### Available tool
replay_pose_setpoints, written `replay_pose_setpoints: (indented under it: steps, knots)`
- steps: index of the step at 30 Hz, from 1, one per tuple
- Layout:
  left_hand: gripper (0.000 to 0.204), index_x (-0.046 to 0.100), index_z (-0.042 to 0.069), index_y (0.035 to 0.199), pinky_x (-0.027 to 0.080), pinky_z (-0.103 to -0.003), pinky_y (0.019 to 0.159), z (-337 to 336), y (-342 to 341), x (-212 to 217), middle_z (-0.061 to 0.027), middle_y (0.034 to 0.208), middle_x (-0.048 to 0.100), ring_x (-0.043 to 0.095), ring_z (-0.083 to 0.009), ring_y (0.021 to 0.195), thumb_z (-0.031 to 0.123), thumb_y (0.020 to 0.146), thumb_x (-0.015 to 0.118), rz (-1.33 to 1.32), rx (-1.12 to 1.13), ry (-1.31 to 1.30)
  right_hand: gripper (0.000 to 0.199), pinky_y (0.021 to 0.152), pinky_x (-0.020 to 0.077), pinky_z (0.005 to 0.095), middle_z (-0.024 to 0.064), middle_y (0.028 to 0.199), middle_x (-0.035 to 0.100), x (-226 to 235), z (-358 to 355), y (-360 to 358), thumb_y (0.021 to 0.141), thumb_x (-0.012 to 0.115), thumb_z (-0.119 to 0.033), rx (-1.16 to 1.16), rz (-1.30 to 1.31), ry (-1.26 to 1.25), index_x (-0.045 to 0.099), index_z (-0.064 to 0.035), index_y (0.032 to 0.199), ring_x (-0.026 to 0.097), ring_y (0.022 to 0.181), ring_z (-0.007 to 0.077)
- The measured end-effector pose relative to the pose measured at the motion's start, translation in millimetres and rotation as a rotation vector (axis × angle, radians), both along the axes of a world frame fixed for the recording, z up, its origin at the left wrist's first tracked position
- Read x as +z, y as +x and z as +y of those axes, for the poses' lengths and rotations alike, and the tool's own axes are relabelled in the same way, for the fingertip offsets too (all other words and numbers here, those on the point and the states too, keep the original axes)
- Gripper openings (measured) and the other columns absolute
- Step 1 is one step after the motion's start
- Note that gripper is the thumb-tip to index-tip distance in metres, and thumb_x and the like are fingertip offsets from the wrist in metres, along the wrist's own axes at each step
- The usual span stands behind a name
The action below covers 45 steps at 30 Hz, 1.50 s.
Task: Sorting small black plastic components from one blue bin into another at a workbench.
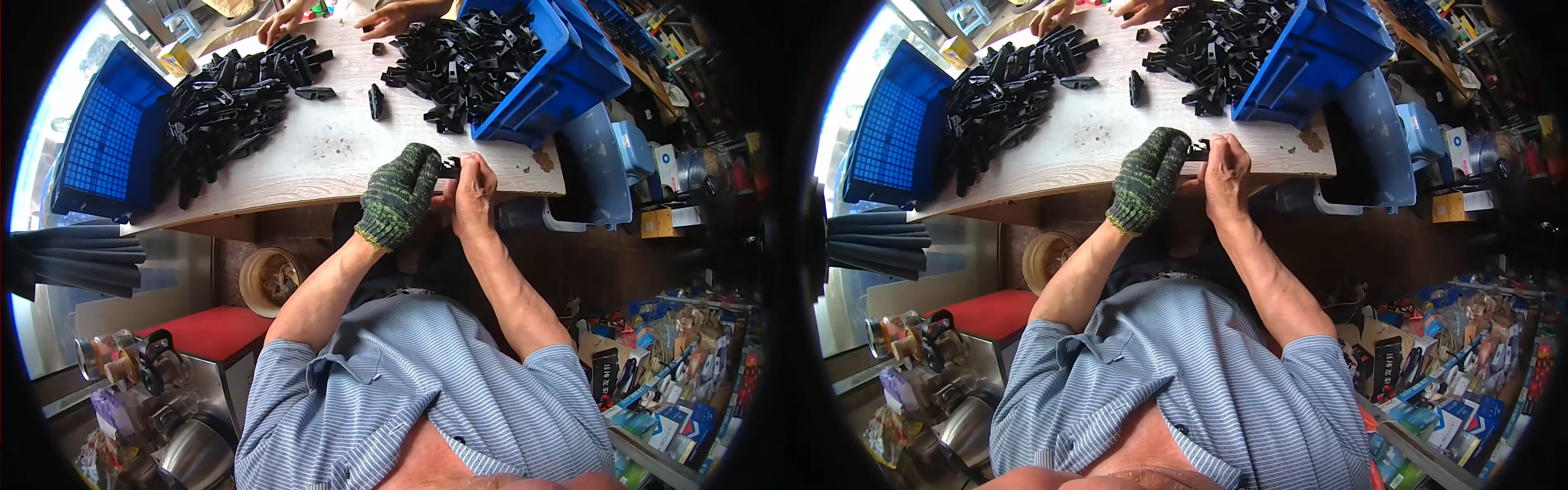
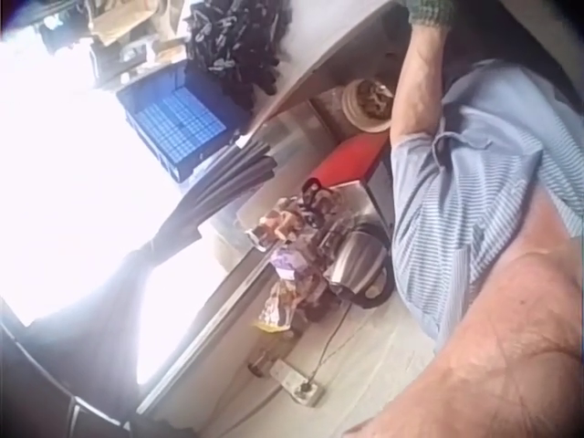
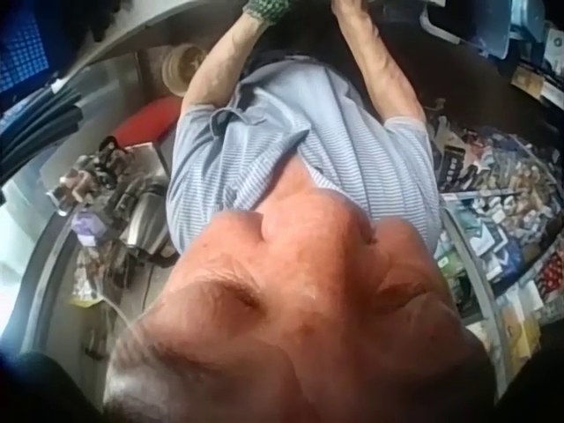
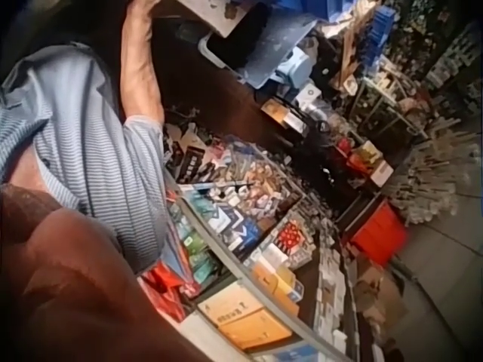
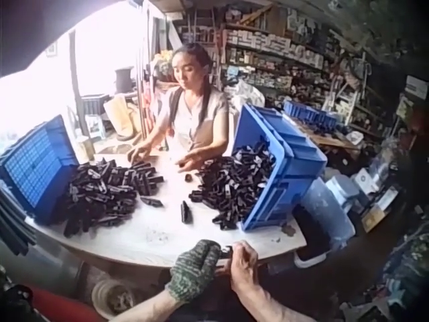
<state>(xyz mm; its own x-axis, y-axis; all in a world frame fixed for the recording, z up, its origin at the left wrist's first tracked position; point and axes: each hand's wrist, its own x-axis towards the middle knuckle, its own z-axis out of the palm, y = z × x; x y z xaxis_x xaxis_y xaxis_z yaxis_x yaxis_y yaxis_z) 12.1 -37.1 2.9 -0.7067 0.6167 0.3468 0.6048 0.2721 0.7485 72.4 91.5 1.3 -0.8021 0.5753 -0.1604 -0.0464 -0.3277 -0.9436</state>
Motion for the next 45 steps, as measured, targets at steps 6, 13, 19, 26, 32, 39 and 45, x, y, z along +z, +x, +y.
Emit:
replay_pose_setpoints:
  steps: [6, 13, 19, 26, 32, 39, 45]
  knots:
    - [0.027, 0.055, 0.004, 0.122, 0.049, -0.047, 0.078, 36, 32, 3, -0.0219, 0.110, 0.064, 0.063, -0.0417, 0.096, 0.018, 0.100, 0.049, -0.303, 0.132, 0.154, 0.029, 0.055, 0.0313, 0.0268, -0.0032, 0.066, 0.034, -29, 14, 0, 0.095, 0.052, -0.012, -0.056, 0.185, 0.243, 0.042, -0.0062, 0.069, 0.032, 0.063, 0.0057]
    - [0.026, 0.057, 0.003, 0.121, 0.052, -0.045, 0.076, 30, 20, -11, -0.0200, 0.100, 0.066, 0.066, -0.0387, 0.089, 0.017, 0.099, 0.053, 0.020, 0.059, 0.211, 0.028, 0.054, 0.0334, 0.0262, -0.0036, 0.066, 0.038, -23, 10, -3, 0.096, 0.051, -0.015, -0.072, 0.191, 0.261, 0.044, -0.0090, 0.069, 0.035, 0.062, 0.0056]
    - [0.017, 0.071, 0.009, 0.104, 0.053, -0.042, 0.080, 27, -34, 9, -0.0146, 0.101, 0.070, 0.067, -0.0305, 0.091, 0.009, 0.087, 0.066, 0.284, 0.300, 0.111, 0.028, 0.041, 0.0530, 0.0411, -0.0013, 0.052, 0.032, 15, 49, 9, 0.090, 0.055, -0.034, -0.179, -0.100, -0.110, 0.048, -0.0124, 0.075, 0.037, 0.038, 0.0128]
    - [0.016, 0.071, 0.018, 0.097, 0.051, -0.049, 0.085, 51, -67, 13, -0.0149, 0.094, 0.067, 0.062, -0.0390, 0.092, 0.022, 0.088, 0.059, 0.526, 0.169, -0.377, 0.035, 0.051, 0.0599, 0.0501, 0.0010, 0.056, 0.029, 40, 174, 29, 0.094, 0.055, -0.038, -0.589, -0.045, -0.058, 0.048, -0.0036, 0.096, 0.038, 0.045, 0.0151]
    - [0.017, 0.071, 0.010, 0.094, 0.053, -0.047, 0.078, 40, -64, 9, -0.0158, 0.093, 0.067, 0.063, -0.0358, 0.091, 0.020, 0.087, 0.060, 0.451, 0.130, -0.363, 0.044, 0.068, 0.0604, 0.0580, -0.0003, 0.056, 0.031, 32, 194, 49, 0.089, 0.061, -0.037, -0.738, -0.156, -0.008, 0.056, 0.0014, 0.108, 0.039, 0.048, 0.0139]
    - [0.013, 0.068, 0.012, 0.094, 0.051, -0.048, 0.077, 33, -55, 12, -0.0134, 0.092, 0.067, 0.062, -0.0358, 0.093, 0.019, 0.087, 0.059, 0.412, 0.181, -0.232, 0.028, 0.045, 0.0555, 0.0424, -0.0018, 0.047, 0.033, 18, 121, 27, 0.084, 0.072, -0.030, -0.276, -0.134, 0.028, 0.060, -0.0049, 0.088, 0.039, 0.039, 0.0117]
    - [0.012, 0.068, 0.011, 0.095, 0.052, -0.046, 0.075, 37, -59, 9, -0.0141, 0.092, 0.069, 0.064, -0.0381, 0.085, 0.017, 0.087, 0.061, 0.427, 0.106, -0.376, 0.019, 0.043, 0.0565, 0.0387, -0.0039, 0.044, 0.037, 16, 82, 10, 0.090, 0.071, -0.027, -0.040, -0.119, 0.075, 0.063, -0.0098, 0.086, 0.044, 0.036, 0.0097]
